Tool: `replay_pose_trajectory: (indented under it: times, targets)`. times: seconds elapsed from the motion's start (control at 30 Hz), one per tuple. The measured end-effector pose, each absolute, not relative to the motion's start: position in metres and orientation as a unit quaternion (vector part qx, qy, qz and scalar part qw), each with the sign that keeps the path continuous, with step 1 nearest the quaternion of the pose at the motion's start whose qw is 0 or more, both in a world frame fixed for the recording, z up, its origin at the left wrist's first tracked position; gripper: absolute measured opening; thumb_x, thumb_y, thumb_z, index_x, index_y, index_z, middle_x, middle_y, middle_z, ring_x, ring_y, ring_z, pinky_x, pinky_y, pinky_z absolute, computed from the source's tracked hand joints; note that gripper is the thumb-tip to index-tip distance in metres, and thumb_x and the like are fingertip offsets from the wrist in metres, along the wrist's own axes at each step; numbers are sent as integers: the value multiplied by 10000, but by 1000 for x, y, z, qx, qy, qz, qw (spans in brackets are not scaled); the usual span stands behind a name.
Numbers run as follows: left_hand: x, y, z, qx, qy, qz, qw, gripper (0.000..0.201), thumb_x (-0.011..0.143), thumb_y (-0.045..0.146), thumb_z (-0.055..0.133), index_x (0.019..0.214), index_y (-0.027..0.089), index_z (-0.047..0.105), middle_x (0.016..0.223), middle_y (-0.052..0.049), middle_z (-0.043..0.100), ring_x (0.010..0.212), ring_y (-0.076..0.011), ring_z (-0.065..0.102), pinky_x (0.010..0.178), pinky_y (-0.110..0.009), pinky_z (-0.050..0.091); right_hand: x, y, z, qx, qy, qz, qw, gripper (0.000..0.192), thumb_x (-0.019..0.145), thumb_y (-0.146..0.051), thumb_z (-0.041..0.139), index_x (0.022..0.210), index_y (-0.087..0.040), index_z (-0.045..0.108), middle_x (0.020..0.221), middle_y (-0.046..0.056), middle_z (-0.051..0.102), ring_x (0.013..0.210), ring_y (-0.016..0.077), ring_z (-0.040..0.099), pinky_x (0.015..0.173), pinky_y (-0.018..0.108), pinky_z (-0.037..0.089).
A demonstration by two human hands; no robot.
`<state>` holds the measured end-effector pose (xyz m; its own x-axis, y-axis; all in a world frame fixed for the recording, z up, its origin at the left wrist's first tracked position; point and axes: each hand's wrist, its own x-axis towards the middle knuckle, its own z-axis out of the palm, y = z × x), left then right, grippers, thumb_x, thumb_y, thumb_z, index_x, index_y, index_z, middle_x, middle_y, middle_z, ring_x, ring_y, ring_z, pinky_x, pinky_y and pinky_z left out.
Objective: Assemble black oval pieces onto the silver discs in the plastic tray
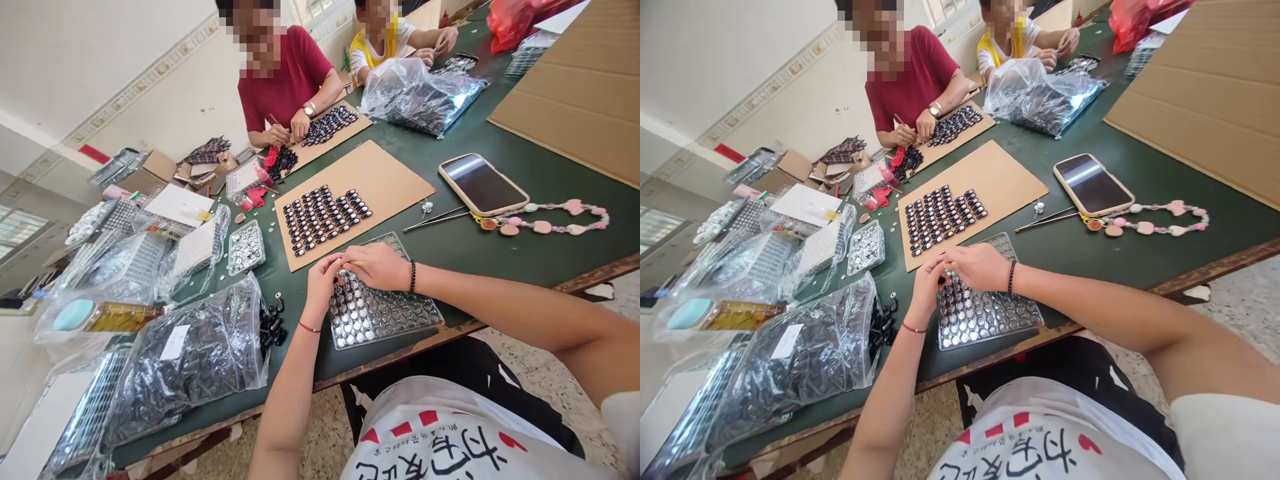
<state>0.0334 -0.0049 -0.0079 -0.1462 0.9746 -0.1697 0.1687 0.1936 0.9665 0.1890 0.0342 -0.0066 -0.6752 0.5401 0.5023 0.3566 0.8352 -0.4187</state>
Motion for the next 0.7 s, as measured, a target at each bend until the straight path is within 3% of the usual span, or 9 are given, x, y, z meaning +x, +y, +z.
replay_pose_trajectory:
  times: [0.17,0.3,0.43,0.7]
  targets:
    - [36,-3,-15,429,613,487,451,239,707,337,581,865,159,602,592,23,532,415,-37,399,371,-159,253,185,34,-2,-248,-881,214,341,162,855,-223,386,922,-164,521,885,67,586,708,143,519,594,233,342]
    - [44,-4,-13,381,590,535,468,262,717,365,577,894,174,548,613,32,517,404,-25,375,360,-149,224,183,47,1,-303,-686,526,401,179,876,-253,356,785,-164,481,703,7,552,506,86,473,485,200,348]
    - [46,-3,-9,398,587,570,416,229,737,351,560,892,185,527,615,41,493,408,-26,380,388,-156,279,185,60,-2,-253,-414,792,370,208,896,-280,321,792,-165,460,599,-44,505,321,42,345,351,175,283]
    - [20,7,-10,367,590,589,412,234,705,340,592,875,192,528,598,57,459,399,-13,363,386,-136,267,189,62,2,-220,-336,829,390,247,875,-269,386,684,-143,481,474,-43,491,294,44,350,304,157,263]
